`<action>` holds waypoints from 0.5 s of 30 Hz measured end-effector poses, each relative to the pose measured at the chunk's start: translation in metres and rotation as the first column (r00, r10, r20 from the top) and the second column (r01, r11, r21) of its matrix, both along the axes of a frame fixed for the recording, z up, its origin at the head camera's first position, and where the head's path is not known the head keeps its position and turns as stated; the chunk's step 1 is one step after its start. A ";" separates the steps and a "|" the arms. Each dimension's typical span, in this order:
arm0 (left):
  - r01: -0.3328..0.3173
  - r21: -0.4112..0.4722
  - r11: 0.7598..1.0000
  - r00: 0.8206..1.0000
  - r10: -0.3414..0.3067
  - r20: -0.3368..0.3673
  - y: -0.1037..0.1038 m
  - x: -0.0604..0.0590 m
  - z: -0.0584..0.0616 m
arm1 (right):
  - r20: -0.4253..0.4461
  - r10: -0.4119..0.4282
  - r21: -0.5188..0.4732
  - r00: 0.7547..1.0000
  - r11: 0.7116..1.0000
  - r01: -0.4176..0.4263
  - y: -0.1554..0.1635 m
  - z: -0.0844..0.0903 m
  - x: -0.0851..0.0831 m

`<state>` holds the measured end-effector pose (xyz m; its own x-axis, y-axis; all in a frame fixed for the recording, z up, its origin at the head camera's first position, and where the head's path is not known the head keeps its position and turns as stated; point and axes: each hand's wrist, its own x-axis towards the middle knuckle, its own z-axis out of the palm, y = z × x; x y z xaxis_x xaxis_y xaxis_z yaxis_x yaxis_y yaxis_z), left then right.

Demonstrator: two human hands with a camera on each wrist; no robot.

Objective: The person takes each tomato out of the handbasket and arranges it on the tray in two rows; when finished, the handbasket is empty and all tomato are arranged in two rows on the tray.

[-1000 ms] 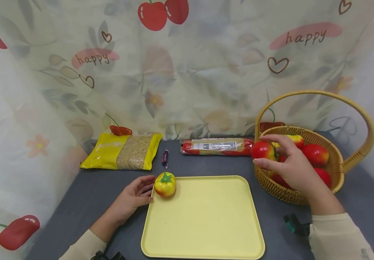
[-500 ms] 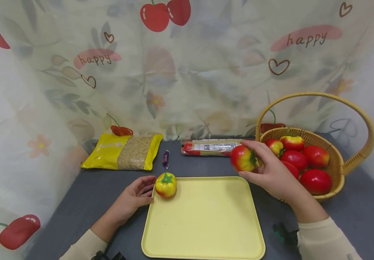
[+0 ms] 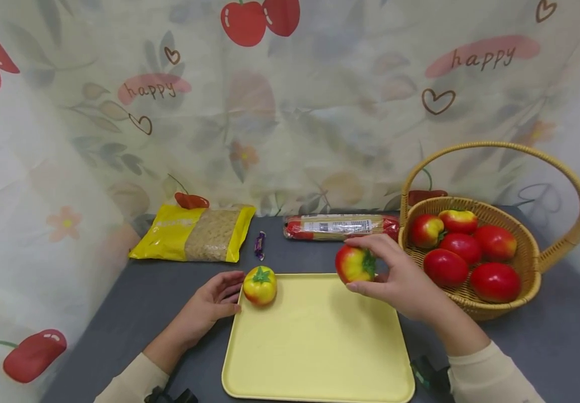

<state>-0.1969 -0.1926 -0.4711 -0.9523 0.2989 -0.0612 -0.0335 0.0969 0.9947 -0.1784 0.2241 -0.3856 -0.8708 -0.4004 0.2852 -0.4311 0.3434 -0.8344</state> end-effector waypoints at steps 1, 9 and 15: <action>-0.001 -0.002 1.000 1.000 0.001 -0.001 0.000 0.000 0.000 | 0.006 0.000 0.003 1.000 1.000 0.000 -0.002 -0.001 0.000; -0.005 0.004 1.000 1.000 0.005 0.008 0.001 0.001 0.001 | 0.005 0.072 -0.011 0.997 0.997 -0.072 -0.021 -0.010 0.001; -0.017 -0.017 1.000 1.000 0.017 -0.008 0.001 -0.002 -0.002 | 0.048 0.100 0.011 0.994 0.995 -0.101 -0.033 -0.012 -0.001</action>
